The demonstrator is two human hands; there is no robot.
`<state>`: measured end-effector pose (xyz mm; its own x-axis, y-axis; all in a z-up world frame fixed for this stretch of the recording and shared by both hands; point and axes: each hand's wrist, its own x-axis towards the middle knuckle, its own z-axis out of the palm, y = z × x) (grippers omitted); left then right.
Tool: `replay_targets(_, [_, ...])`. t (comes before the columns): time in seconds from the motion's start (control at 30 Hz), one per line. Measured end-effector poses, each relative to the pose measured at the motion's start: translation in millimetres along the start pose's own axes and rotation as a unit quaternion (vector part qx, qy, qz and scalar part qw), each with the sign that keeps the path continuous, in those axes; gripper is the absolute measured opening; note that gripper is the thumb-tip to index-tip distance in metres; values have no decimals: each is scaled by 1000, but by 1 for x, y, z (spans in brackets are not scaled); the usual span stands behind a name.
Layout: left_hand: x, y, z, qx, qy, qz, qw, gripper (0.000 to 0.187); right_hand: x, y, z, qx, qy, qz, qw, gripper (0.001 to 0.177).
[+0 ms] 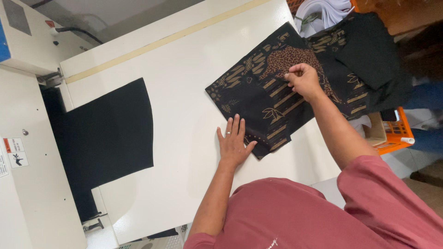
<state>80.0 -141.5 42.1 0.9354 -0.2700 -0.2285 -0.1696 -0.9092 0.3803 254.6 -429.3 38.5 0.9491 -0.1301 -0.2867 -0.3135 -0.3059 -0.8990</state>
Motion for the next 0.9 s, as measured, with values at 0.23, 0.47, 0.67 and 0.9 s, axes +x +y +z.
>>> replay_targets(0.23, [-13, -5, 0, -9, -5, -10, 1000, 91, 23, 16, 24, 51, 99, 86, 990, 20])
replay_targets(0.47, [-15, -6, 1, -10, 1, -13, 1000, 91, 17, 2, 22, -254, 163, 33, 953, 35])
replay_targets(0.67, [-15, -6, 0, 8, -16, -21, 1000, 92, 10, -26, 3, -290, 157, 88, 940, 51])
replay_targets(0.9, [-19, -8, 0, 9, -23, -24, 999, 92, 10, -33, -1, -337, 122, 99, 928, 62])
